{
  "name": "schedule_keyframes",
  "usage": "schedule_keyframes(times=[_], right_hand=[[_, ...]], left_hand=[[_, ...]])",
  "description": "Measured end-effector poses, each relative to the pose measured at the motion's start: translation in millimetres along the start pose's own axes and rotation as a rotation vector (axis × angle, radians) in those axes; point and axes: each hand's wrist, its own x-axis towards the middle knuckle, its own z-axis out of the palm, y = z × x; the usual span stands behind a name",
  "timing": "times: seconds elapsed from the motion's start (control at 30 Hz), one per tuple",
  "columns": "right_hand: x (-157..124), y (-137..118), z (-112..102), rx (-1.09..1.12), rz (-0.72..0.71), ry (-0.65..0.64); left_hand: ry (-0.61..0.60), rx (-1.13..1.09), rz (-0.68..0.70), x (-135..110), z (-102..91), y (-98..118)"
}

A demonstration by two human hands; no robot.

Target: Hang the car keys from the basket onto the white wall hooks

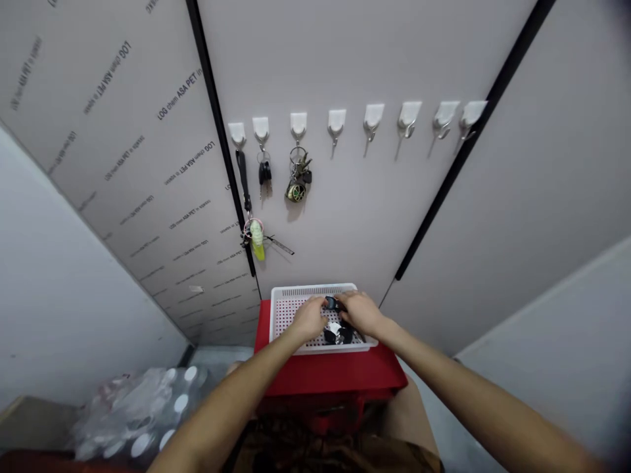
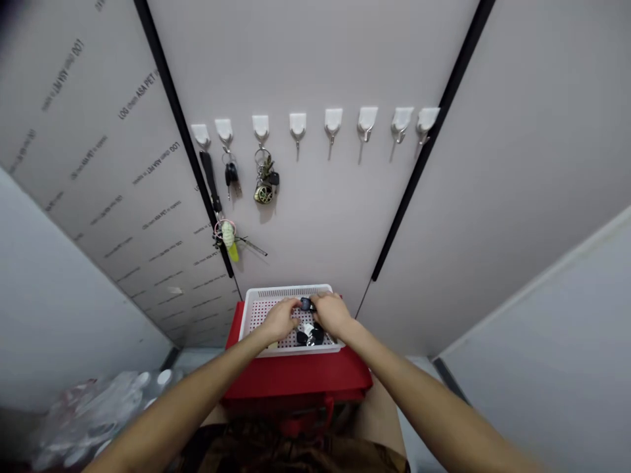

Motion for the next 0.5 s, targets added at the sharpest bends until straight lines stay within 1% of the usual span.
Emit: schedule_keyframes(times=[0.07, 0.13, 0.2, 0.27, 0.3, 0.37, 0.5], right_hand=[[2.2, -4.0, 4.3, -0.056, 0.017, 0.027], [5.2, -8.5, 6.9, -0.045, 0.024, 0.036], [7.6, -10.8, 10.0, 0.024, 0.032, 0.030], [8.6, -9.9, 13.0, 0.131, 0.049, 0.014], [8.7, -8.6, 14.1, 0.193, 0.060, 0.013], [8.0, -5.9, 14.7, 0.324, 0.070, 0.034], [5.1, -6.1, 10.9, 0.555, 0.032, 0.150]], left_hand=[[0.038, -0.046, -0.022, 2.8, 8.4, -2.7], [0.075, -0.075, -0.073, 6.1, 12.2, -4.7], [0.099, -0.079, -0.151, 8.5, 12.2, -7.6], [0.097, -0.096, -0.227, 9.5, 8.9, -10.7], [0.080, -0.133, -0.262, 9.7, 6.4, -11.8], [0.024, -0.278, -0.350, 9.3, 0.5, -12.8], [-0.126, -0.720, -0.554, 8.3, -9.4, -10.5]])
